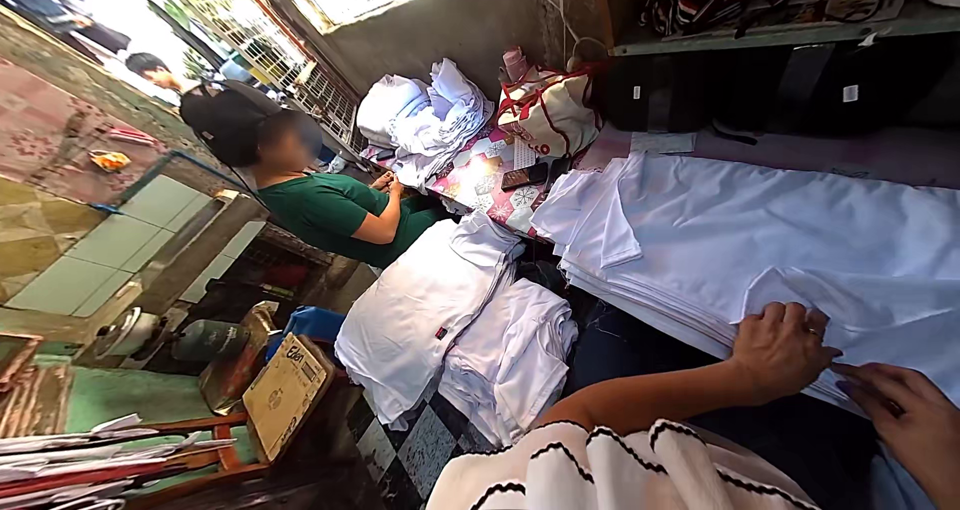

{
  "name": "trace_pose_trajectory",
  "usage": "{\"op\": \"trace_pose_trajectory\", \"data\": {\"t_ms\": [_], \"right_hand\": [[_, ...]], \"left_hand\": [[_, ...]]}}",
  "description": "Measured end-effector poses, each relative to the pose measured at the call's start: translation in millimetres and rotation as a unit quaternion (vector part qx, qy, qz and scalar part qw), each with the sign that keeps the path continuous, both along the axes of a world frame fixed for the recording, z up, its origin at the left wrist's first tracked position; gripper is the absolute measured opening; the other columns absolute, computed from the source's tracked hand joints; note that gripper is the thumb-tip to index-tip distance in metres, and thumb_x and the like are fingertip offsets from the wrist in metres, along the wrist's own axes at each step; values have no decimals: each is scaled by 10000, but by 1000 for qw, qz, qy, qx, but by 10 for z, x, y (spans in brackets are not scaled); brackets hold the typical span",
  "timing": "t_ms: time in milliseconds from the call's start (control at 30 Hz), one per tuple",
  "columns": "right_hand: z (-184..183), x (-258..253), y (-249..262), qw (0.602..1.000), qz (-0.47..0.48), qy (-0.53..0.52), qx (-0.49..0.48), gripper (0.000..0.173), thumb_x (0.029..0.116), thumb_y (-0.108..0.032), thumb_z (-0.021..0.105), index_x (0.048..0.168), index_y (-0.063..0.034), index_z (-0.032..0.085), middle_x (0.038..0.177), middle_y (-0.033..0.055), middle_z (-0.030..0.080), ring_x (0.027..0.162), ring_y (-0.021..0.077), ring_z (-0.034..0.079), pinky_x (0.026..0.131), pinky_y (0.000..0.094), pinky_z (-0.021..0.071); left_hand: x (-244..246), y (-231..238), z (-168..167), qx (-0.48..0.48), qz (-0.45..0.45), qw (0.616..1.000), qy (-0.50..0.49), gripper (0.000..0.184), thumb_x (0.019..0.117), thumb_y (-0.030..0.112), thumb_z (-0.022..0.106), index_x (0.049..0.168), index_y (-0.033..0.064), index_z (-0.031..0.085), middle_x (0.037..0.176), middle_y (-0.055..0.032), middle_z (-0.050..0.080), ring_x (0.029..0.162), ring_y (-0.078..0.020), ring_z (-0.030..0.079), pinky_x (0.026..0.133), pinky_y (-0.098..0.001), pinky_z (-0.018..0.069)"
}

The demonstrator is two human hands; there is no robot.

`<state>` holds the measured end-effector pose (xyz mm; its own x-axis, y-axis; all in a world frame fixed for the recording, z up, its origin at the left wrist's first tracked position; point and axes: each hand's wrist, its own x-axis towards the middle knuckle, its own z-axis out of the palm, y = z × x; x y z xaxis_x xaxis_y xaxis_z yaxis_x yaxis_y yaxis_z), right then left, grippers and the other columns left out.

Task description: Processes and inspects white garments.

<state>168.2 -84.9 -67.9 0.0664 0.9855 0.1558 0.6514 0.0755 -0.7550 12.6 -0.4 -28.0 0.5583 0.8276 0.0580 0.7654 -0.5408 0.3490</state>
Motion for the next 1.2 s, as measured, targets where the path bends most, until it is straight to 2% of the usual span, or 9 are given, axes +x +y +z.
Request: {"op": "trace_pose_trajectory", "data": {"t_ms": [67,167,267,467,600,767,833,967,1200], "right_hand": [[-14,2,3,1000,-4,-11,15,188,933,17,654,1090,72,740,1169,355,620,978,489,643,850,623,517],[88,-54,-31,999,-16,-38,31,201,916,25,661,1094,44,751,1154,331,642,971,514,655,809,698,501],[246,-116,-104,997,-40,-57,32,198,907,40,679,1088,23,758,1158,302,669,994,502,675,809,688,524],[374,40,-448,973,-228,-17,24,199,956,-27,647,1110,31,759,1126,266,696,1010,391,697,901,533,564],[293,242,-590,958,-286,-1,29,154,931,-20,699,1066,6,769,1104,210,686,929,306,694,821,471,587],[218,223,-575,961,-277,-8,3,214,897,-56,758,1109,-46,775,1151,196,681,935,322,701,803,519,590],[168,189,-553,960,-280,-25,1,308,874,-63,784,1181,-58,757,1164,210,678,924,352,705,772,547,587],[115,232,-541,964,-261,-36,-16,420,867,-72,793,1280,-82,718,1194,217,670,929,372,706,747,569,583],[141,275,-497,964,-259,58,-6,171,911,-14,709,1071,-21,768,1111,195,687,900,290,685,793,452,582]], "left_hand": [[34,25,65,-65,4,995,-70,515,998,248,643,1472,68,552,1306,-196,635,1195,-341,620,891,-467,542],[97,130,159,-209,13,946,-247,558,940,28,688,1441,-112,484,1263,-273,666,1178,-371,661,1031,-501,516],[119,277,173,-296,46,889,-345,733,906,-50,688,1502,-190,285,1111,-324,689,1040,-364,698,980,-446,538],[-127,413,-50,-460,-3,799,-387,716,977,4,590,1593,52,226,1308,-169,641,1053,-184,677,932,-384,564],[-89,478,-128,-516,-1,732,-445,785,933,-81,557,1585,73,148,1291,-124,647,1013,-147,686,920,-355,563],[-1,480,-46,-528,65,712,-458,568,991,-41,548,1496,85,319,1134,-86,668,934,-153,694,863,-352,592],[35,466,10,-490,79,745,-445,483,975,-21,623,1400,66,411,1052,-63,703,886,-130,708,815,-327,606],[-10,483,116,-378,81,815,-431,608,955,8,670,1489,37,381,1009,-39,742,773,-71,694,711,-269,591],[132,171,644,-443,-47,735,-511,369,973,-57,607,1288,110,515,1019,-3,771,904,-165,762,863,-372,639]]}}
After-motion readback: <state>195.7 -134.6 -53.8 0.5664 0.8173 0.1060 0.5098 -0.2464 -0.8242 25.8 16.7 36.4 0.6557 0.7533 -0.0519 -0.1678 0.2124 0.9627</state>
